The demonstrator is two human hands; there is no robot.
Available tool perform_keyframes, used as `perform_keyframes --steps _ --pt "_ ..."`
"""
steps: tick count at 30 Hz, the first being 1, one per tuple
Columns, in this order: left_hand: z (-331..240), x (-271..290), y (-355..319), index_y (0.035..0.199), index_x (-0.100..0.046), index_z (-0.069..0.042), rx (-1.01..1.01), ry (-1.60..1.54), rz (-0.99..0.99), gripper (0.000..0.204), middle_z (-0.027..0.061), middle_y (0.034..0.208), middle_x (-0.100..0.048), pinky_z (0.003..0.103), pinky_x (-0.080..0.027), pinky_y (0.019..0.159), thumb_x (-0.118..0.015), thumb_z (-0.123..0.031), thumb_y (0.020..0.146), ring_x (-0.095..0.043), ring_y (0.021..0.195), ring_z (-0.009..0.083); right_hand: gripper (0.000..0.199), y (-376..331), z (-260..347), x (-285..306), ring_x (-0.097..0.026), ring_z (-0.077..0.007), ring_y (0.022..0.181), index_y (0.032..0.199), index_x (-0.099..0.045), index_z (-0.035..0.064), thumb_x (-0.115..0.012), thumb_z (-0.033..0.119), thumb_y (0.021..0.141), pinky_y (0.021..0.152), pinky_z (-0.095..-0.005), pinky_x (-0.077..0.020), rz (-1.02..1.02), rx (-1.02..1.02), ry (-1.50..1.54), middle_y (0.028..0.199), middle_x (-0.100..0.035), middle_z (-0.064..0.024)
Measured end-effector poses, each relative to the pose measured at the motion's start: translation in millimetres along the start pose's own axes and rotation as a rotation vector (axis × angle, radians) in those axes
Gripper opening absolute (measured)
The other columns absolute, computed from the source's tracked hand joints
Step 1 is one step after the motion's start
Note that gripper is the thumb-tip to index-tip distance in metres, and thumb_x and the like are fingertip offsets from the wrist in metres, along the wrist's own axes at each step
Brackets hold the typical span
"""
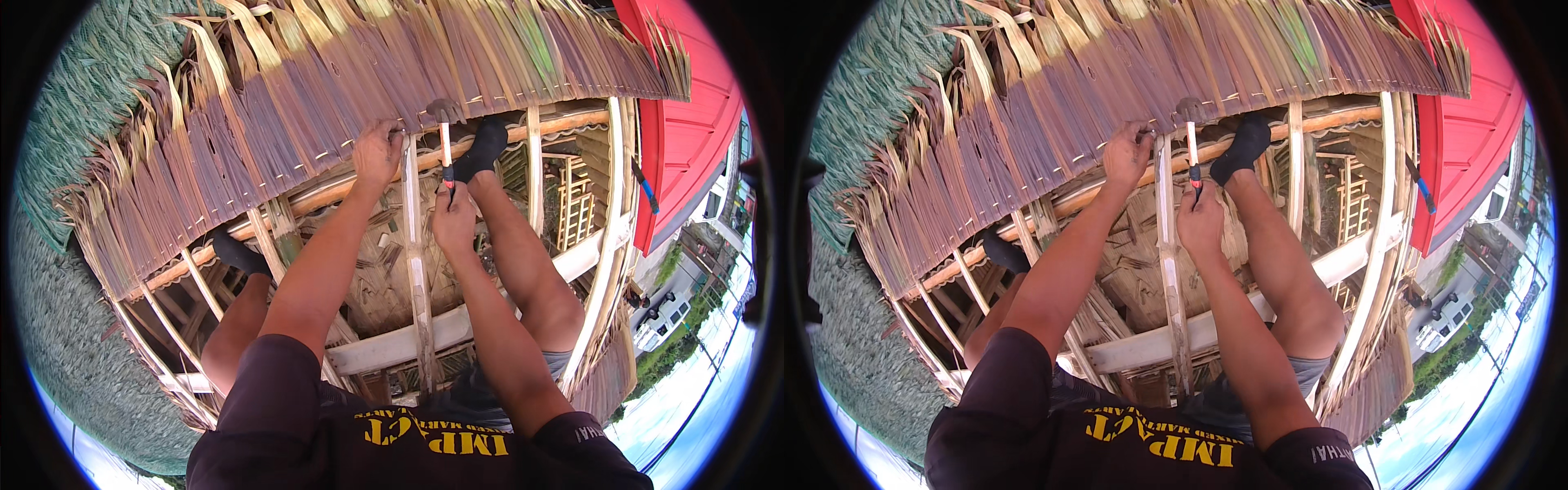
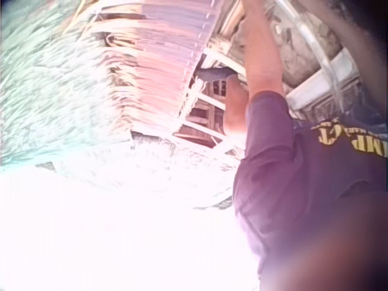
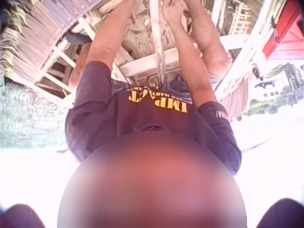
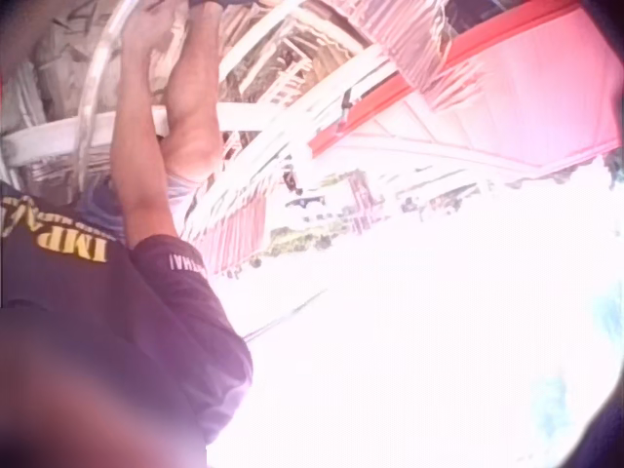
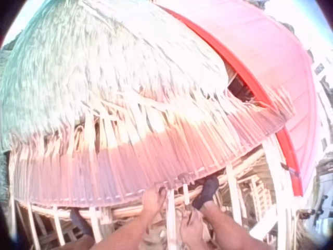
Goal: The person secures thatch mats onto a bamboo roof frame using a hammer and nails. They repeatedly position mats, drive nails into the bamboo supports, and adjust the mats to ensure they are firmly attached.
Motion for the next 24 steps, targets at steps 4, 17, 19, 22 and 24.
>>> perform_keyframes --steps 4,17,19,22,24 --pt "17.8 -24.1 13.0 0.103 -0.072 -0.011 -0.014 0.184 0.098 0.017 0.0076 0.111 -0.062 0.045 -0.045 0.088 -0.071 -0.015 0.087 -0.058 0.105 0.0319 0.018 0.5 -3.3 10.2 -0.063 -0.0504 0.074 0.104 -0.052 0.0005 -0.052 0.018 0.100 0.067 -0.0592 -0.0469 0.084 0.080 -0.020 0.077 -0.064 -0.0294" --pt "24.8 -37.1 7.8 0.107 -0.069 -0.009 0.013 0.332 0.114 0.023 0.0111 0.110 -0.057 0.046 -0.043 0.090 -0.069 -0.024 0.090 -0.055 0.107 0.0328 0.023 7.9 -11.3 -2.9 -0.064 -0.0523 0.073 0.105 -0.052 0.0005 -0.052 0.023 0.100 0.066 -0.0613 -0.0487 0.223 -0.019 0.008 0.075 -0.065 -0.0320" --pt "24.0 -35.7 8.2 0.107 -0.069 -0.009 0.024 0.341 0.113 0.023 0.0112 0.110 -0.057 0.046 -0.043 0.090 -0.070 -0.024 0.090 -0.055 0.107 0.0329 0.026 9.0 -15.0 -5.1 -0.065 -0.0528 0.074 0.106 -0.052 0.0002 -0.051 0.025 0.100 0.068 -0.0614 -0.0492 0.281 -0.031 -0.166 0.076 -0.065 -0.0325" --pt "18.3 -33.8 2.6 0.108 -0.068 -0.008 0.017 0.313 0.091 0.024 0.0118 0.108 -0.057 0.046 -0.043 0.091 -0.071 -0.021 0.089 -0.055 0.106 0.0328 0.027 11.8 -24.0 -8.1 -0.065 -0.0537 0.076 0.106 -0.052 0.0001 -0.051 0.026 0.100 0.070 -0.0624 -0.0494 0.301 -0.118 -0.236 0.078 -0.066 -0.0330" --pt "11.7 -32.6 -6.1 0.111 -0.066 -0.006 -0.028 0.234 -0.030 0.028 0.0132 0.106 -0.057 0.045 -0.044 0.090 -0.073 -0.019 0.087 -0.056 0.104 0.0331 0.027 12.6 -30.7 -10.7 -0.065 -0.0542 0.077 0.106 -0.052 0.0003 -0.051 0.027 0.101 0.072 -0.0632 -0.0492 0.290 -0.143 -0.242 0.078 -0.066 -0.0333"
Point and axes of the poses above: each hand's wrist, its own y-axis towards the middle knuckle, its own x-axis out of the back of the hand, z = x × y, the point moved 2 cm from there along y, towards the middle knuckle
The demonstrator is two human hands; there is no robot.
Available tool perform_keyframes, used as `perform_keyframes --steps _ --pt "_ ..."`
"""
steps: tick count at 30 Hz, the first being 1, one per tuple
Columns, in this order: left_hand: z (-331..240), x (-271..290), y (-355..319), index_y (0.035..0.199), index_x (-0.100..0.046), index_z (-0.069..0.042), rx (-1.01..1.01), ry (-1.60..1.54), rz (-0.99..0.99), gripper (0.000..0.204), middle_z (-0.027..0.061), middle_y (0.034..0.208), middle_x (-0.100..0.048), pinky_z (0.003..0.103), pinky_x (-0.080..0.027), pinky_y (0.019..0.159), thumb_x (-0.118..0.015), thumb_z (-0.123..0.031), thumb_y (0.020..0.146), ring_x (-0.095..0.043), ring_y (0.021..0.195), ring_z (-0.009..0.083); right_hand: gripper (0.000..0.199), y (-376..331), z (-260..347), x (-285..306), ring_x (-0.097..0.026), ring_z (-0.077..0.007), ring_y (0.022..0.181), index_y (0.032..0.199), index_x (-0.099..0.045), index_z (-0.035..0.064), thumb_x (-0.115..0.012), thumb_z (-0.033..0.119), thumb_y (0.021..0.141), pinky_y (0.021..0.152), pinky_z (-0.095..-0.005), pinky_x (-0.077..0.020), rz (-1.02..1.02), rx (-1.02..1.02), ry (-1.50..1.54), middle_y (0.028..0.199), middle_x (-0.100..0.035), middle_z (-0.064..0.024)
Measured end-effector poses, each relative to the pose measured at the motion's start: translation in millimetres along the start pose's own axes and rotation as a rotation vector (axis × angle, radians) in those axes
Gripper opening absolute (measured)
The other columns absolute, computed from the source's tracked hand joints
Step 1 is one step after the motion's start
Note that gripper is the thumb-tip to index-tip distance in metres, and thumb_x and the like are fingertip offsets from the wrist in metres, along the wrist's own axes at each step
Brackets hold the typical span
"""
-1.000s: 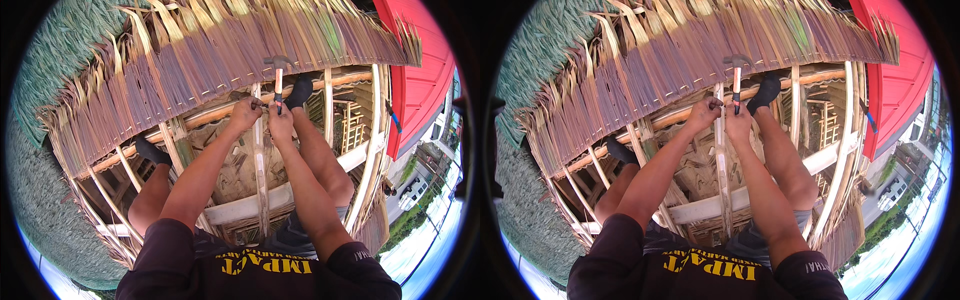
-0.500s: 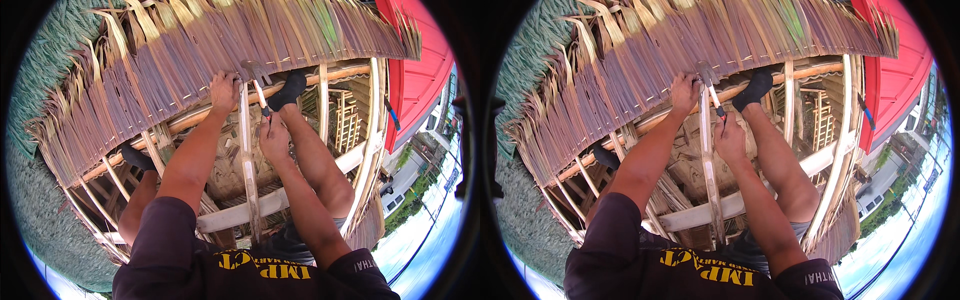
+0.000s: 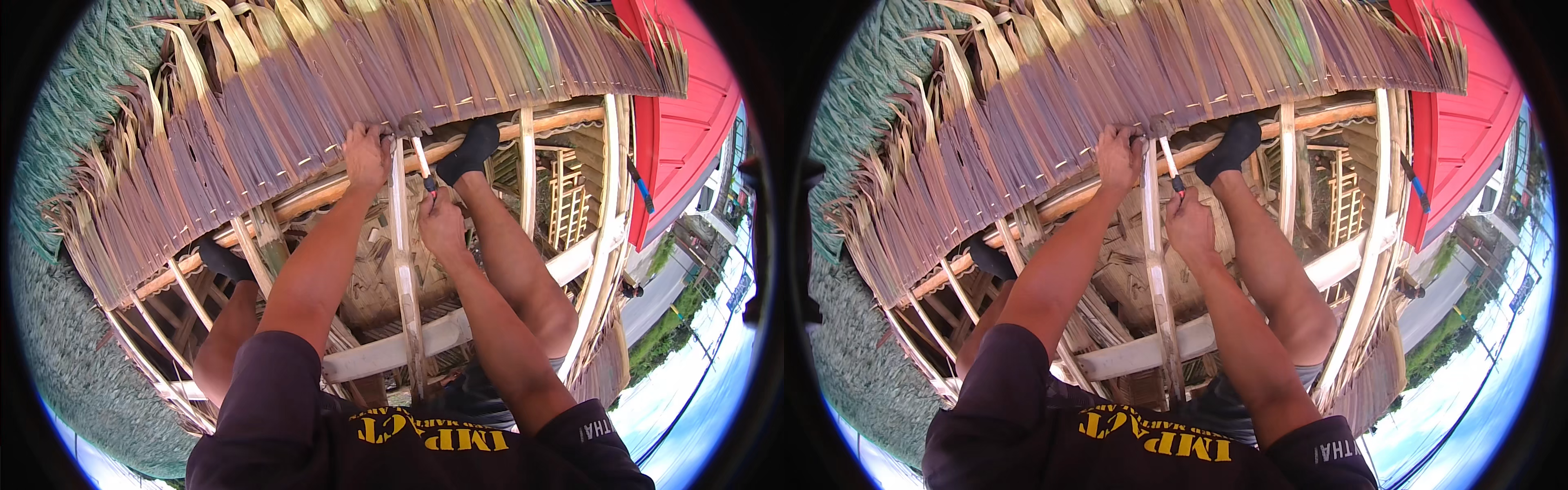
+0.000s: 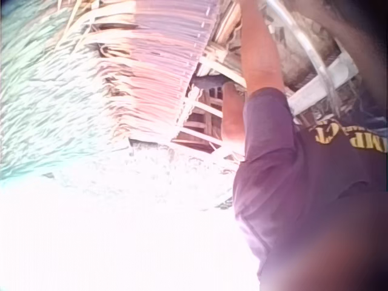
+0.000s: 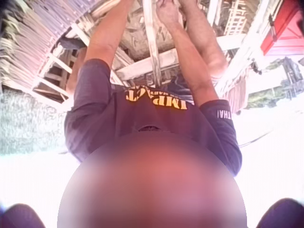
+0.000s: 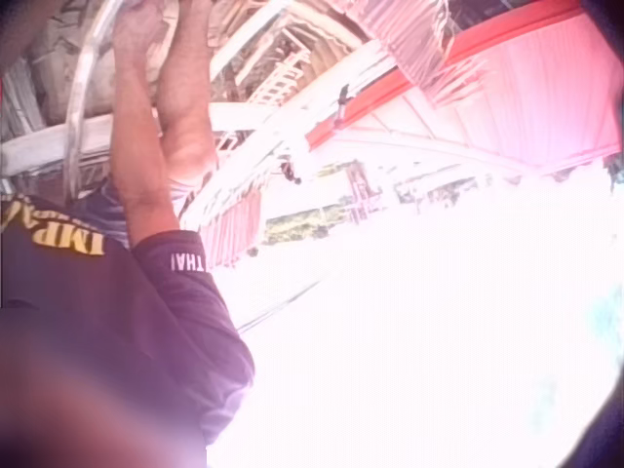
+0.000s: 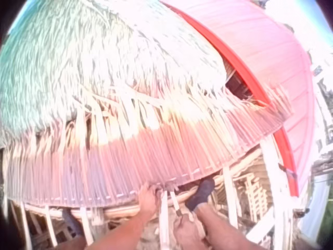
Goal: The person secures thatch mats onto a bamboo roof frame using a hammer and nails. They repeatedly position mats, drive nails into the bamboo supports, and adjust the mats to ensure they are firmly attached.
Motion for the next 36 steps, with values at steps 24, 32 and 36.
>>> perform_keyframes --steps 24,32,36 --pt "24.6 -51.2 -27.8 0.118 -0.051 0.001 1.299 -1.655 -0.554 0.027 0.0129 0.111 -0.063 0.040 -0.060 0.093 -0.066 -0.003 0.096 -0.065 0.102 0.0273 0.017 -20.7 26.3 26.1 -0.064 -0.0516 0.076 0.103 -0.054 0.0009 -0.052 0.018 0.099 0.068 -0.0564 -0.0505 -0.072 0.168 0.060 0.080 -0.065 -0.0290" --pt "22.8 -44.5 -24.4 0.122 -0.051 0.002 1.329 -1.639 -0.498 0.029 0.0135 0.118 -0.062 0.036 -0.060 0.092 -0.065 -0.004 0.097 -0.064 0.104 0.0266 0.036 -22.8 25.4 20.8 -0.064 -0.0462 0.069 0.104 -0.056 -0.0008 -0.044 0.034 0.105 0.063 -0.0456 -0.0541 0.052 -0.012 -0.032 0.073 -0.061 -0.0252" --pt "22.6 -43.5 -26.4 0.123 -0.052 0.000 1.374 -1.614 -0.477 0.030 0.0123 0.116 -0.063 0.037 -0.060 0.092 -0.066 -0.004 0.096 -0.064 0.102 0.0259 0.035 -16.1 25.3 32.5 -0.061 -0.0510 0.070 0.104 -0.055 -0.0010 -0.046 0.033 0.105 0.064 -0.0536 -0.0500 -0.313 0.402 0.296 0.073 -0.060 -0.0245"
Point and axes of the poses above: each hand's wrist, its own y-axis towards the middle knuckle, its own x-axis out of the back of the hand, z = x × y, the point moved 2 cm from there along y, towards the middle knuckle
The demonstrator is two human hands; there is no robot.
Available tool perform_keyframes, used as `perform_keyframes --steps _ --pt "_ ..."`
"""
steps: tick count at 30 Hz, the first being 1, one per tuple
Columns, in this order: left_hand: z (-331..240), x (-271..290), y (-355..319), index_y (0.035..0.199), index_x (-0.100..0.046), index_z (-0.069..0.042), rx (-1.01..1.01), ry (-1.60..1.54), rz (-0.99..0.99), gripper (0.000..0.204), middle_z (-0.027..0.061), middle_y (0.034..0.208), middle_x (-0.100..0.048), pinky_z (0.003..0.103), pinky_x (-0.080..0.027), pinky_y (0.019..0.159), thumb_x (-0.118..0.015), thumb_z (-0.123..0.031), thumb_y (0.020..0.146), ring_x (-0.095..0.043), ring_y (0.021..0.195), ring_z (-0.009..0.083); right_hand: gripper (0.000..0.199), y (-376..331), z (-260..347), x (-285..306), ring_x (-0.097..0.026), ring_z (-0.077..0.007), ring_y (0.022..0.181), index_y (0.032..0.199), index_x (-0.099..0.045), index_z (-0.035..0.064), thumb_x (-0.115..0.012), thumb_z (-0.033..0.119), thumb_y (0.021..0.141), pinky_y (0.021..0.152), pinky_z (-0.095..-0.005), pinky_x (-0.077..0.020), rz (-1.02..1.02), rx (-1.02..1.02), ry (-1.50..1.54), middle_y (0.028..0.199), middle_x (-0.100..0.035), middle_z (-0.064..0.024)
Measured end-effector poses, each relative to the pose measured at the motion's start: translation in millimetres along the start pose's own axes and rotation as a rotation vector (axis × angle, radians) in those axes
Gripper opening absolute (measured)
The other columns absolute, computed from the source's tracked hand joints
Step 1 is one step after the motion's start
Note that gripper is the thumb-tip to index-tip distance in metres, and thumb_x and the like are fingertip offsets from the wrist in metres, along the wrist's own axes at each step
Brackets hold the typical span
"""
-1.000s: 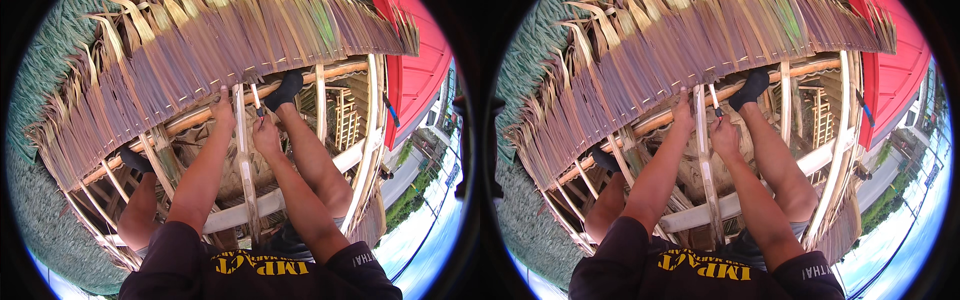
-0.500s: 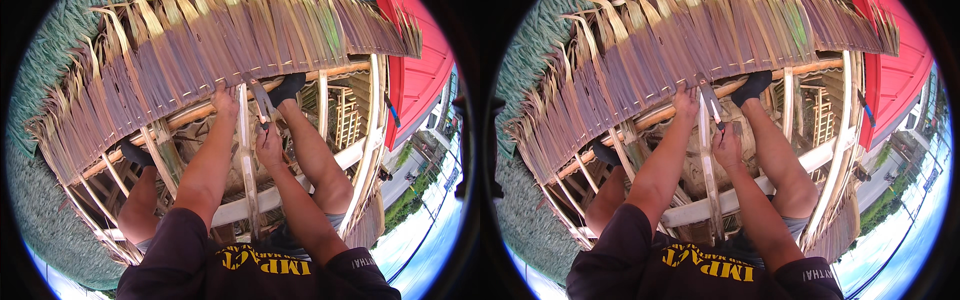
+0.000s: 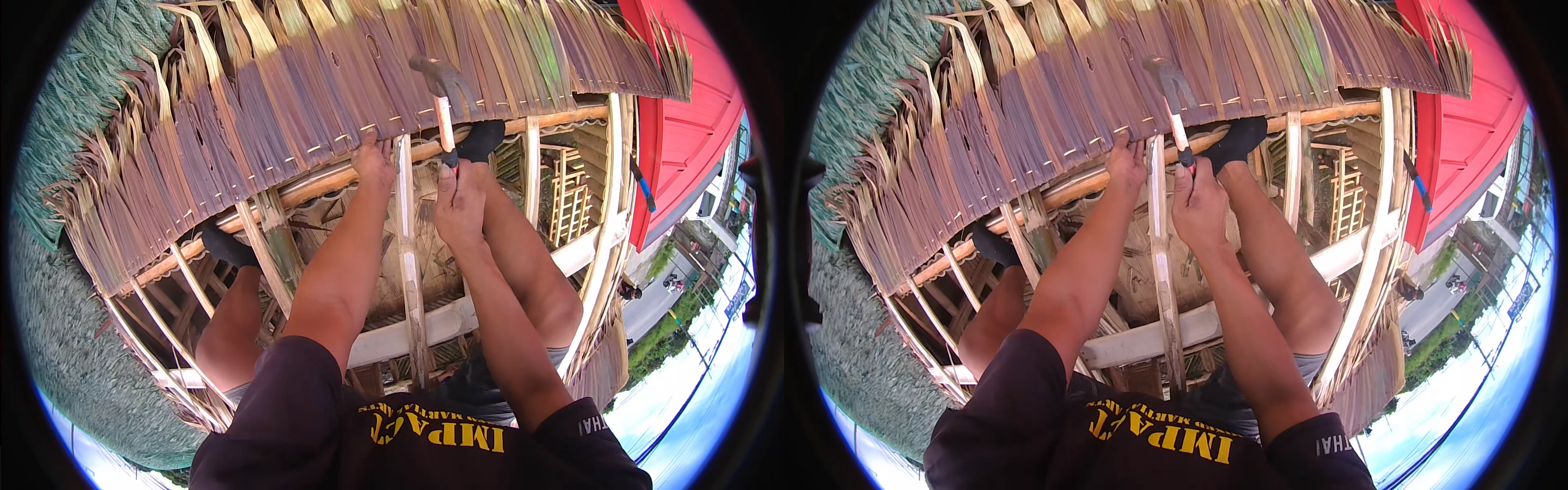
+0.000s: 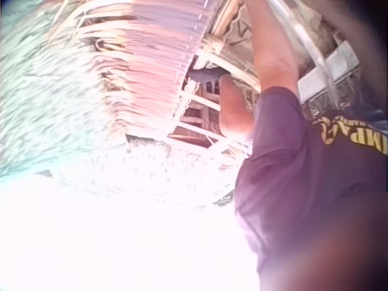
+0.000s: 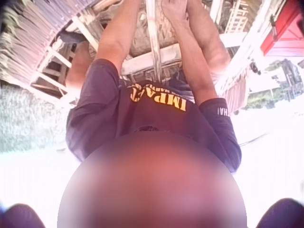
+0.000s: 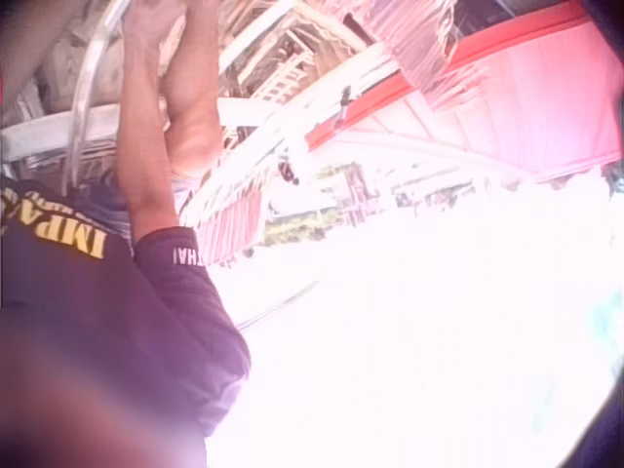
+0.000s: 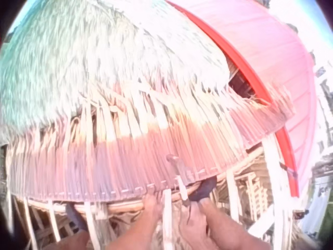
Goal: The person secures thatch mats onto a bamboo roof frame using a hammer and nails. They repeatedly position mats, drive nails into the bamboo supports, and adjust the mats to ensure they are firmly attached.
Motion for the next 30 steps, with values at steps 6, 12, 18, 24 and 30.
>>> perform_keyframes --steps 6,12,18,24,30 --pt "-13.1 0.4 -18.7 0.123 -0.056 -0.003 0.079 0.177 -0.022 0.028 0.0104 0.120 -0.066 0.033 -0.059 0.091 -0.066 -0.006 0.097 -0.067 0.111 0.0229 0.032 -16.5 -26.3 -2.6 -0.066 -0.0518 0.084 0.111 -0.054 0.0022 -0.047 0.033 0.104 0.077 -0.0615 -0.0495 0.406 -0.373 -0.370 0.090 -0.068 -0.0318" --pt "-146.7 34.6 -151.0 0.140 -0.053 0.000 -0.209 0.918 0.431 0.046 0.0104 0.127 -0.067 0.035 -0.051 0.100 -0.063 -0.021 0.100 -0.065 0.117 0.0227 0.032 -47.7 12.4 37.4 -0.065 -0.0525 0.086 0.102 -0.057 0.0000 -0.048 0.030 0.104 0.075 -0.0602 -0.0481 0.359 -0.155 -0.181 0.086 -0.067 -0.0320" --pt "-302.7 154.5 -394.4 0.121 -0.068 0.004 -0.867 1.325 0.307 0.034 0.0164 0.109 -0.073 0.031 -0.054 0.087 -0.064 -0.017 0.095 -0.070 0.097 0.0170 0.039 -151.6 149.9 103.6 -0.062 -0.0473 0.076 0.096 -0.057 0.0001 -0.052 0.038 0.104 0.068 -0.0522 -0.0467 0.701 0.084 0.001 0.079 -0.064 -0.0276" --pt "-299.0 303.8 -597.8 0.106 -0.072 0.002 -0.200 1.988 0.416 0.023 0.0124 0.094 -0.076 0.033 -0.059 0.077 -0.061 -0.016 0.097 -0.074 0.086 0.0206 0.047 -253.0 225.6 138.0 -0.064 -0.0481 0.081 0.097 -0.058 -0.0004 -0.051 0.045 0.105 0.071 -0.0529 -0.0470 0.958 0.469 0.081 0.080 -0.066 -0.0266" --pt "-165.7 405.2 -618.4 0.119 -0.067 -0.004 -0.442 2.537 0.088 0.030 0.0198 0.104 -0.074 0.046 -0.060 0.080 -0.054 -0.011 0.093 -0.074 0.091 0.0352 0.052 -310.1 244.9 155.7 -0.063 -0.0500 0.087 0.099 -0.058 -0.0004 -0.051 0.050 0.103 0.075 -0.0545 -0.0476 1.016 0.580 0.057 0.085 -0.067 -0.0285"
Point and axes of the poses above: each hand's wrist, its own y-axis towards the middle knuckle, its own x-axis out of the back of the hand, z = x × y, the point moved 2 cm from there along y, towards the middle knuckle
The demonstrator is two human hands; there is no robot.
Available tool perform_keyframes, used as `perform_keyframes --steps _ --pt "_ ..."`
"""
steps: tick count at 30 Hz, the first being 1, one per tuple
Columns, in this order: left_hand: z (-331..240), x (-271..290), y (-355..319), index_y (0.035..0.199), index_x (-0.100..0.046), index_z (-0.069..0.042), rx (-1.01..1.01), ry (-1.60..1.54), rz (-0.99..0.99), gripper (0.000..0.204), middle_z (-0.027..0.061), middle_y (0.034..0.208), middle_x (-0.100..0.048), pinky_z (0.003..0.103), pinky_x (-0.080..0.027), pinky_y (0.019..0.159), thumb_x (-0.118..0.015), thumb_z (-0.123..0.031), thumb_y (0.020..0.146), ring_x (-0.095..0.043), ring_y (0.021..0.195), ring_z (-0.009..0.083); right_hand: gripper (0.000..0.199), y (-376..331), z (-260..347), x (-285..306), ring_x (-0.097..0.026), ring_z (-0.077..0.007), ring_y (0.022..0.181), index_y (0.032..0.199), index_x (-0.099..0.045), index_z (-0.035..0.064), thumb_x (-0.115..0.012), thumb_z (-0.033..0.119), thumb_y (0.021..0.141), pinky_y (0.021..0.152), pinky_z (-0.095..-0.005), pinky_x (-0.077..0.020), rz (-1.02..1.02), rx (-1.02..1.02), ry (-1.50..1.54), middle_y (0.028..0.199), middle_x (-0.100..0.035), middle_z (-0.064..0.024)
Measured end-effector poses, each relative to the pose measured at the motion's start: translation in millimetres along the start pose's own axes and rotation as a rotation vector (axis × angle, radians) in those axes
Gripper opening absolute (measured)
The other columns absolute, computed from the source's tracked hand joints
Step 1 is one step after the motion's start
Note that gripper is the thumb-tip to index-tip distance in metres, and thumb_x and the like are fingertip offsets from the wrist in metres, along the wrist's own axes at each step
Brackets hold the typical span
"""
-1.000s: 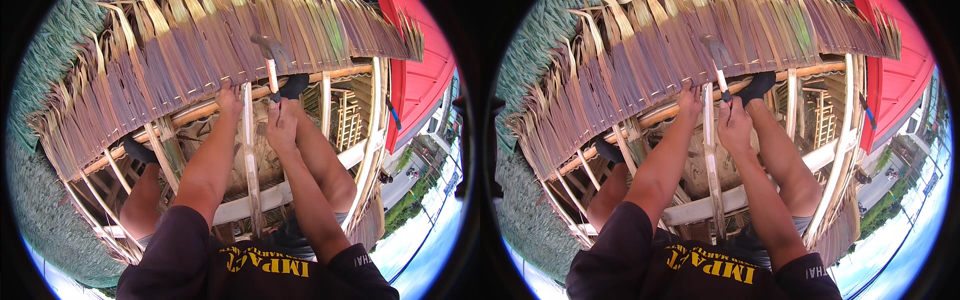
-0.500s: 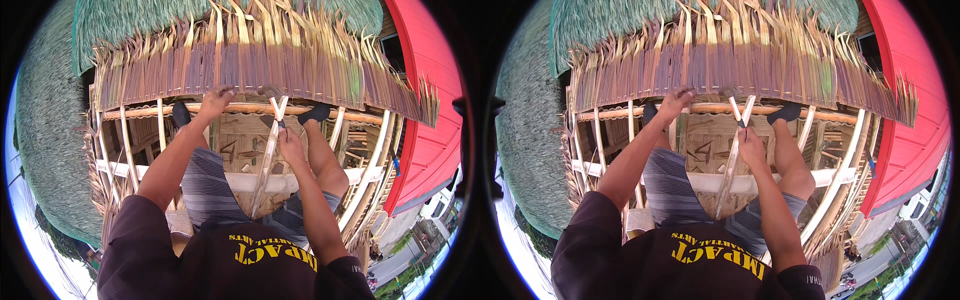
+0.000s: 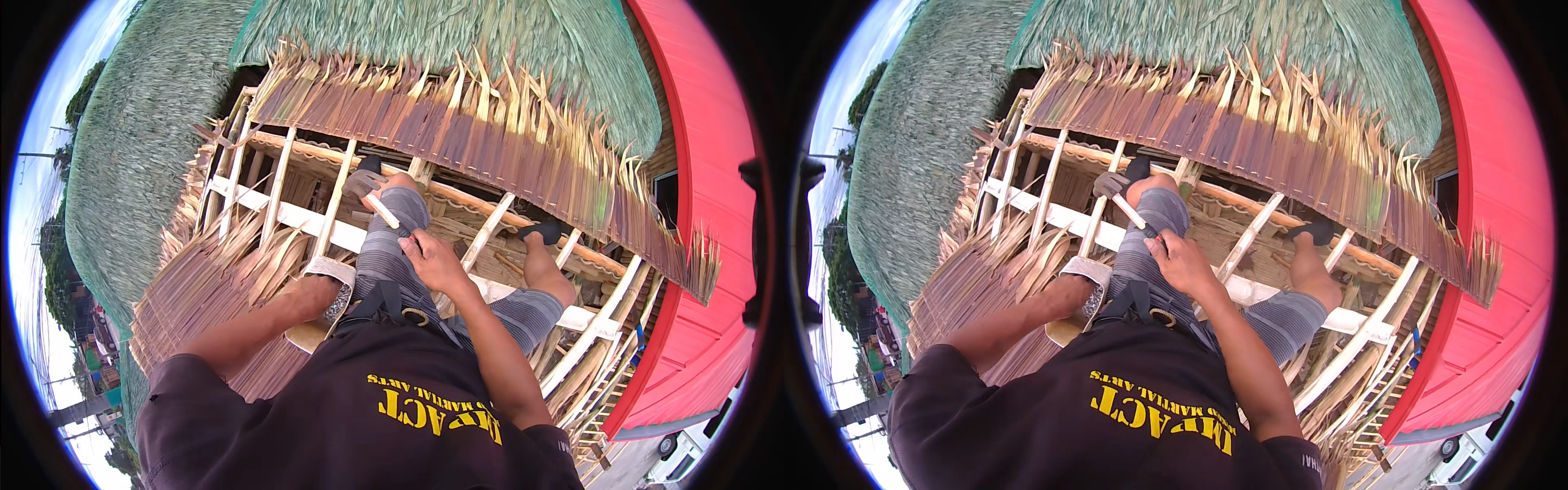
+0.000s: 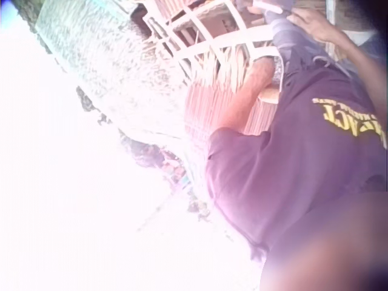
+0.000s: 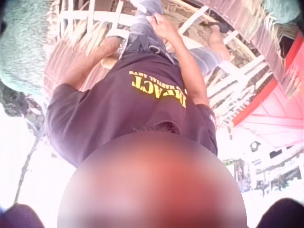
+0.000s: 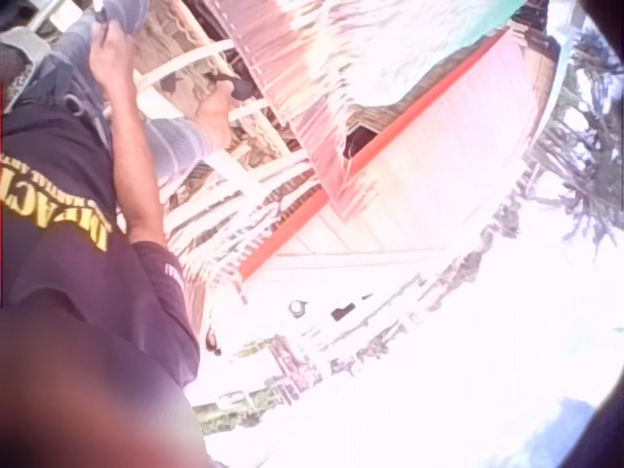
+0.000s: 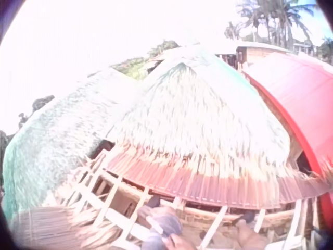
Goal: The person secures thatch mats onto a bamboo roof frame using a hammer and nails. They repeatedly position mats, drive nails into the bamboo supports, and adjust the mats to ensure they are firmly attached.
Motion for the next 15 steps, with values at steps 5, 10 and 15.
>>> perform_keyframes --steps 5,10,15 --pt "-6.4 -34.1 14.9 0.119 -0.065 -0.008 0.082 0.014 -0.262 0.027 0.0183 0.109 -0.073 0.044 -0.061 0.074 -0.052 -0.015 0.096 -0.074 0.092 0.0346 0.054 -18.7 5.5 -10.1 -0.063 -0.0514 0.091 0.101 -0.058 -0.0024 -0.051 0.051 0.103 0.077 -0.0544 -0.0478 -0.061 0.026 0.009 0.088 -0.066 -0.0306" --pt "-11.5 -20.4 -7.3 0.113 -0.066 -0.008 0.069 0.005 -0.217 0.023 0.0175 0.098 -0.074 0.046 -0.061 0.072 -0.051 -0.013 0.097 -0.074 0.088 0.0343 0.056 -28.8 1.9 -9.2 -0.062 -0.0515 0.093 0.102 -0.058 -0.0039 -0.051 0.052 0.103 0.078 -0.0529 -0.0483 -0.094 0.031 0.024 0.091 -0.066 -0.0317" --pt "-11.8 25.1 -22.2 0.104 -0.070 -0.012 -0.075 0.103 -0.145 0.019 0.0163 0.088 -0.073 0.048 -0.059 0.074 -0.055 -0.018 0.095 -0.073 0.084 0.0352 0.056 -31.5 -12.8 -0.3 -0.064 -0.0491 0.089 0.101 -0.058 -0.0033 -0.052 0.053 0.103 0.076 -0.0506 -0.0485 -0.151 -0.013 0.080 0.088 -0.065 -0.0303"
Point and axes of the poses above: each hand's wrist, its own y-axis towards the middle knuckle, its own x-axis out of the back of the hand, z = x × y, the point moved 2 cm from there along y, towards the middle knuckle
